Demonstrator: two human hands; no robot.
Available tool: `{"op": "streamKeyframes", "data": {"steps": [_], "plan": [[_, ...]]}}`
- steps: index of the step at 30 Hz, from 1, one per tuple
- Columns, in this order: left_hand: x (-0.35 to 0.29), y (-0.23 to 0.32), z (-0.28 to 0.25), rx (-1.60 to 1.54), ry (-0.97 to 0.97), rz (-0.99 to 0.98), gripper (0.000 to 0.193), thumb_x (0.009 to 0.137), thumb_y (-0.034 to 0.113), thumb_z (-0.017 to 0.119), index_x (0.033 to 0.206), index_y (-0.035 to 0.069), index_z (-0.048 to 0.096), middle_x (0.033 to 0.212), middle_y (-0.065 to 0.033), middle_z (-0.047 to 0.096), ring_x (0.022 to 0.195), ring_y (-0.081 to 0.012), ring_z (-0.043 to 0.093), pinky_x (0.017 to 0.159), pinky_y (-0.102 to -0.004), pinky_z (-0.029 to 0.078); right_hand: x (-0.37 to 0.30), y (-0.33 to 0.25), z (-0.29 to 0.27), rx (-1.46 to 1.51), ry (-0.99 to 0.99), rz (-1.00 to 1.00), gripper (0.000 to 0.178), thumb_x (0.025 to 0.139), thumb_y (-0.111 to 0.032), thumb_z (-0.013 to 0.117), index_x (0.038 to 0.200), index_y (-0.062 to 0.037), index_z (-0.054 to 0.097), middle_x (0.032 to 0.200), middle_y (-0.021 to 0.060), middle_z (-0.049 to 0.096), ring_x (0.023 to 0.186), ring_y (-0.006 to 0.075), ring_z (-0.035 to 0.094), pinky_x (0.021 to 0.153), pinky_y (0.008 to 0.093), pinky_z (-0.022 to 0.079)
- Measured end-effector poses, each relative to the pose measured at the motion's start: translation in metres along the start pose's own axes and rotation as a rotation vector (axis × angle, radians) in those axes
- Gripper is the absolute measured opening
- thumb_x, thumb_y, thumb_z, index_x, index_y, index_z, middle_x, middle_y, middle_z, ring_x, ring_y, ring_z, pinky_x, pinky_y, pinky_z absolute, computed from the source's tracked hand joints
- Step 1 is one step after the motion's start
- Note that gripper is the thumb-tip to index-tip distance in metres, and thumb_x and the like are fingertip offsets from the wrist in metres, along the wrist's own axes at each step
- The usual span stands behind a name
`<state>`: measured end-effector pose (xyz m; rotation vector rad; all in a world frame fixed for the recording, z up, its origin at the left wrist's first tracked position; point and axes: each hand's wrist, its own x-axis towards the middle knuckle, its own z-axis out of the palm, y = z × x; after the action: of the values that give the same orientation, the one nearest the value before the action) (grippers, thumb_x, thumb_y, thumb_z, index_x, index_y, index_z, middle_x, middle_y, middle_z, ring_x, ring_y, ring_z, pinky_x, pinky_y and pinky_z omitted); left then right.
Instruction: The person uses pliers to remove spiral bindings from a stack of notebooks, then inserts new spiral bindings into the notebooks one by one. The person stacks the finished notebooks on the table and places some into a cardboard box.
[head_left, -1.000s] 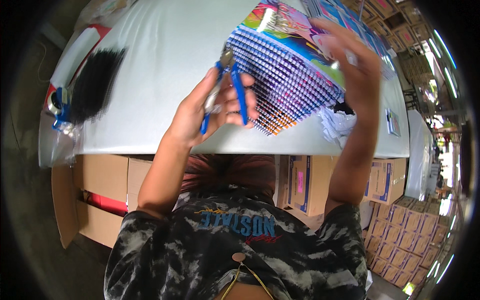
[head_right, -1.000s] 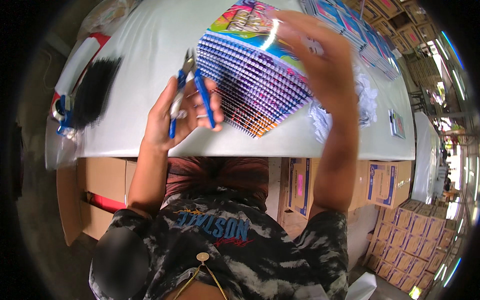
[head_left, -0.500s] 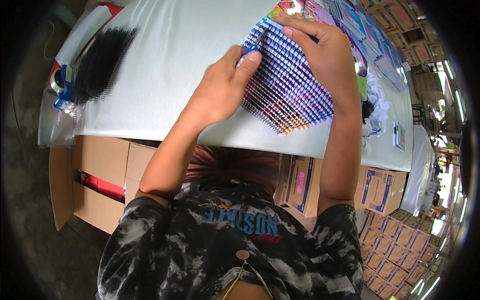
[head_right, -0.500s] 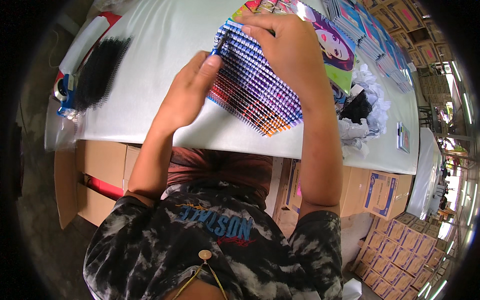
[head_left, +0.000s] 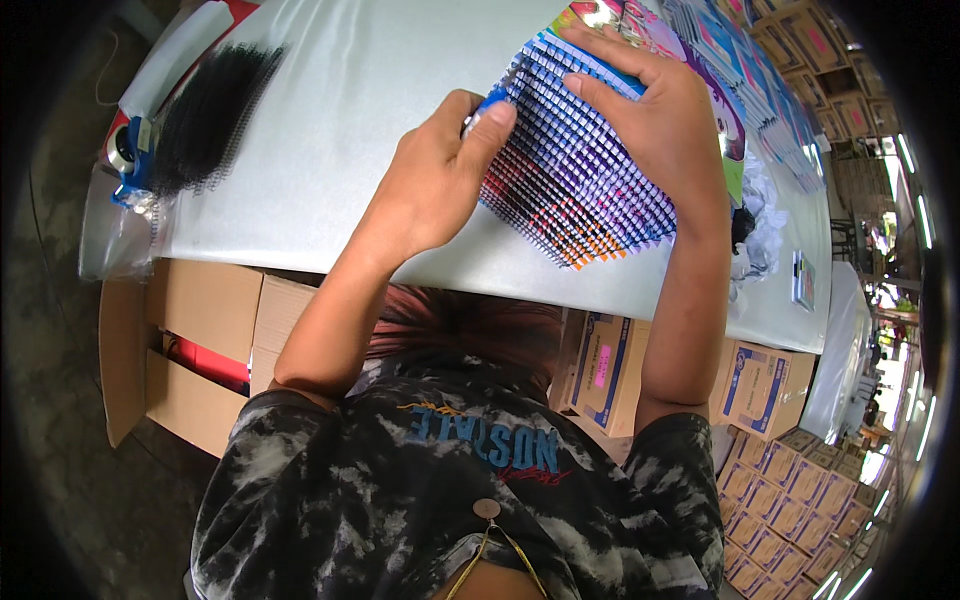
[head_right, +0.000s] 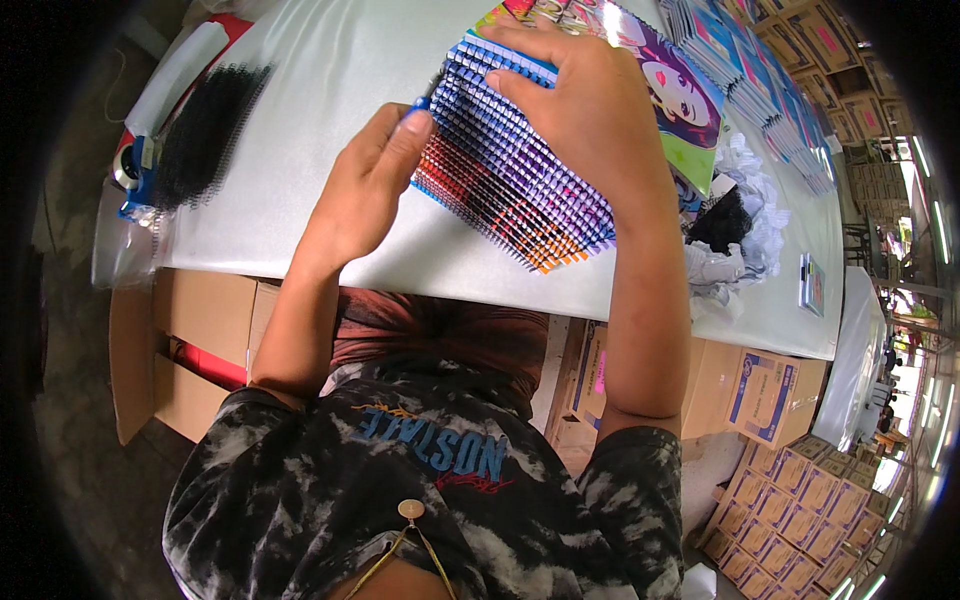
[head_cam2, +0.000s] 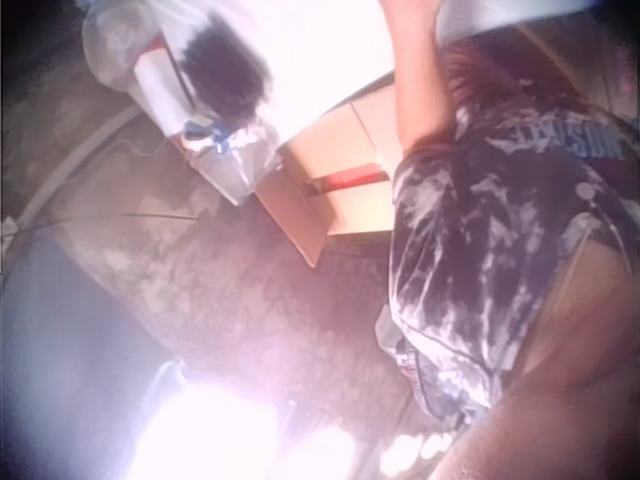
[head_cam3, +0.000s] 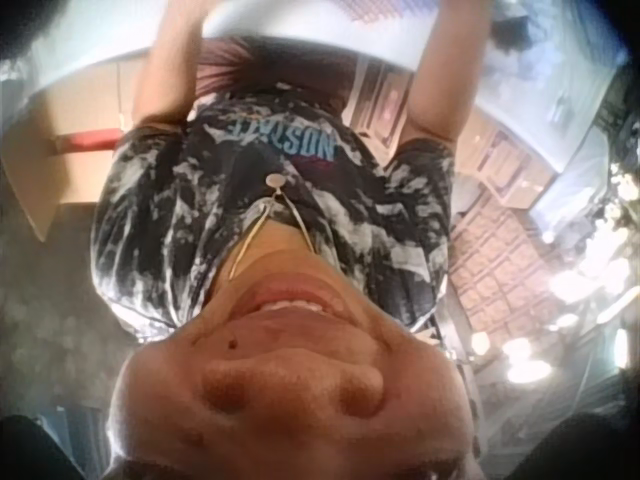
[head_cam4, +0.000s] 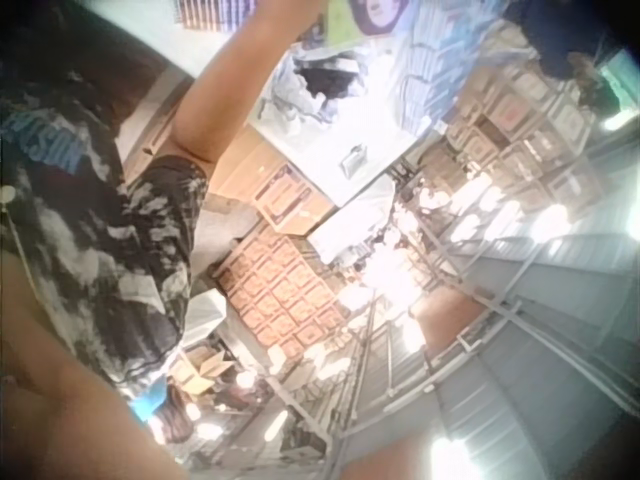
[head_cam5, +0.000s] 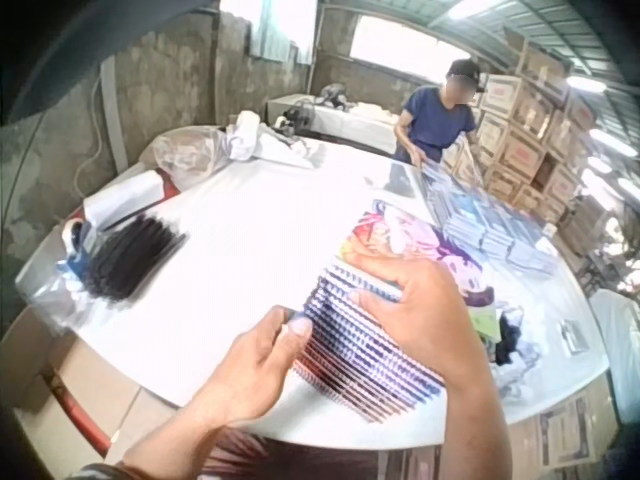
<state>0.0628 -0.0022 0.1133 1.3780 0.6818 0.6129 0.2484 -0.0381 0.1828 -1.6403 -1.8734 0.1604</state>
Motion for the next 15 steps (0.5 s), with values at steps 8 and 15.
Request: {"op": "streamKeyframes", "data": {"steps": [8,15], "plan": [[0.006,0.004,-0.003,-0.870,-0.363,-0.193,0.060,0.095,0.051,0.024,0.116,0.000,0.049,0.086,-0.0139,0.060,0.075,-0.0254,0.062,0.066,-0.0345,0.052,0.000,-0.001,-0.001,0.025,-0.009,0.008,0.032,0.081,-0.012,0.064,0.113,-0.0061,0.063,0.113,0.0111,0.063,0.119,0.0224,0.050,0.100,0.0300,0.035],[0.000,-0.006,-0.001,-0.169,-0.121,-0.050,0.056,0.095,0.051,0.027,0.107,0.003,0.053,0.070,-0.0060,0.053,0.059,-0.0148,0.052,0.053,-0.0278,0.045,0.000,-0.007,0.001,0.034,-0.008,0.021,0.032,0.081,-0.012,0.064,0.113,-0.0063,0.062,0.114,0.0111,0.062,0.120,0.0222,0.049,0.100,0.0297,0.035]]}}
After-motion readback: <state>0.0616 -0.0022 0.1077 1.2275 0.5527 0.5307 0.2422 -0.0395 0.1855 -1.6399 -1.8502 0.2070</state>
